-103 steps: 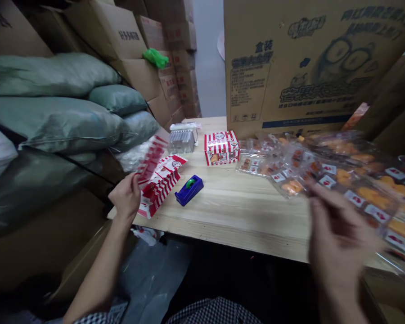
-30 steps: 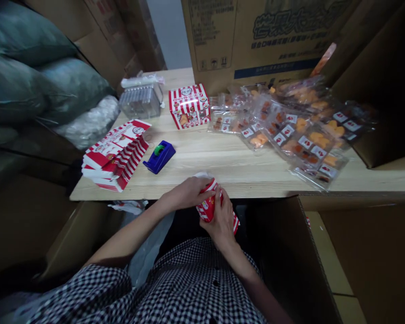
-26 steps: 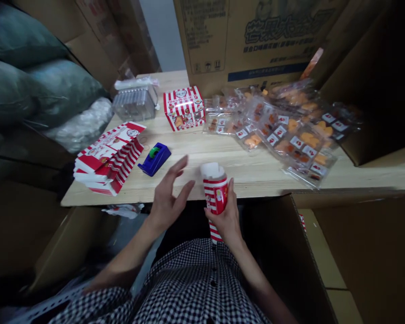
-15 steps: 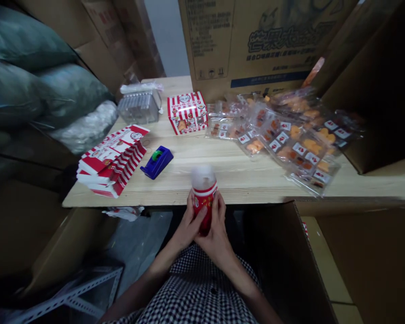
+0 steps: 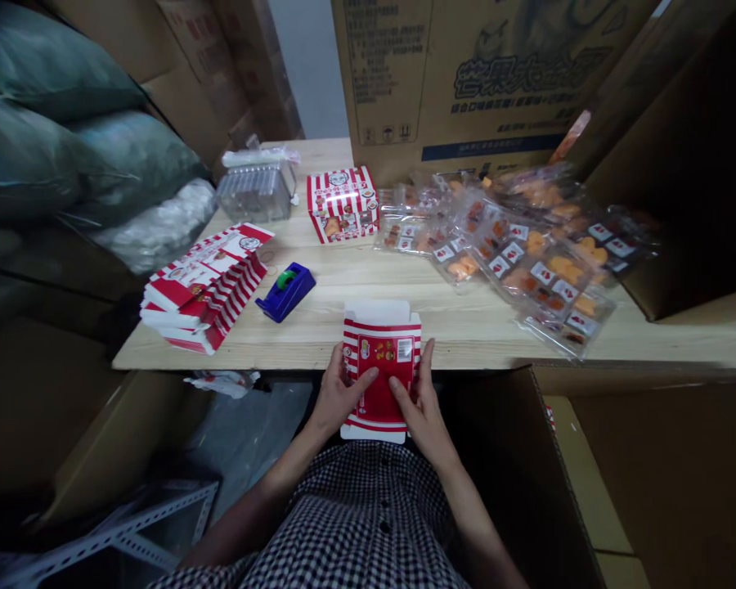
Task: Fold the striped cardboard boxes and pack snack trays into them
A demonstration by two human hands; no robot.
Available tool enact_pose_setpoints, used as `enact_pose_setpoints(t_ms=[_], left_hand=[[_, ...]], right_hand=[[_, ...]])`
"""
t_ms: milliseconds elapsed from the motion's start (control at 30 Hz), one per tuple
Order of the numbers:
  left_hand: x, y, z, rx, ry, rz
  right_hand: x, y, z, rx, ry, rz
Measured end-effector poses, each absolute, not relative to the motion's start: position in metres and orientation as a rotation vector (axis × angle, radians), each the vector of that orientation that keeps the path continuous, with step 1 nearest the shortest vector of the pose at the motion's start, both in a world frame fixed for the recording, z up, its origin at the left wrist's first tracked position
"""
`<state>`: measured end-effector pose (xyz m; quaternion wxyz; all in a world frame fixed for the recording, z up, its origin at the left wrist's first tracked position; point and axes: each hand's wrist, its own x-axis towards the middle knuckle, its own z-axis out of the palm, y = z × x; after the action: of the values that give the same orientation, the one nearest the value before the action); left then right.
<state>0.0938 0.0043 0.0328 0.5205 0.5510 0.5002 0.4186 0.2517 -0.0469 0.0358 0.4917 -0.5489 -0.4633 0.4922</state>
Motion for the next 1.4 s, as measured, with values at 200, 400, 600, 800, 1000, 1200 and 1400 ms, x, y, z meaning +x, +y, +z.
enact_pose_setpoints(t_ms=[200, 400, 600, 800, 1000, 1200, 1400], left_hand=[[0.097, -0.005, 0.042, 1.383, 1.065, 0.849], [0.093, 0.0, 0.032, 1.188, 1.084, 0.932], [0.096, -0.002, 0.041, 1.175, 0.898, 0.878], [0.096, -0.002, 0.034, 0.997, 1.009, 0.915], [0.089, -0.002, 0.027, 0.881, 0.889, 0.907], [0.095, -0.015, 0.036, 0.995, 0.855, 0.859], [0.097, -0.015, 0.028, 1.087, 1.028, 0.817]], right_hand=[[0.249, -0.049, 0.019, -1.245, -0.912, 1.351], [0.259, -0.052, 0.018, -1.169, -0.717, 1.552], [0.242, -0.049, 0.014, -1.214, -0.71, 1.379], [0.249, -0.052, 0.012, -1.142, -0.396, 1.576], [0.255, -0.057, 0.01, -1.177, -0.272, 1.596], [0.248, -0.058, 0.013, -1.136, -0.361, 1.556], [0.238, -0.062, 0.006, -1.24, -0.323, 1.526]])
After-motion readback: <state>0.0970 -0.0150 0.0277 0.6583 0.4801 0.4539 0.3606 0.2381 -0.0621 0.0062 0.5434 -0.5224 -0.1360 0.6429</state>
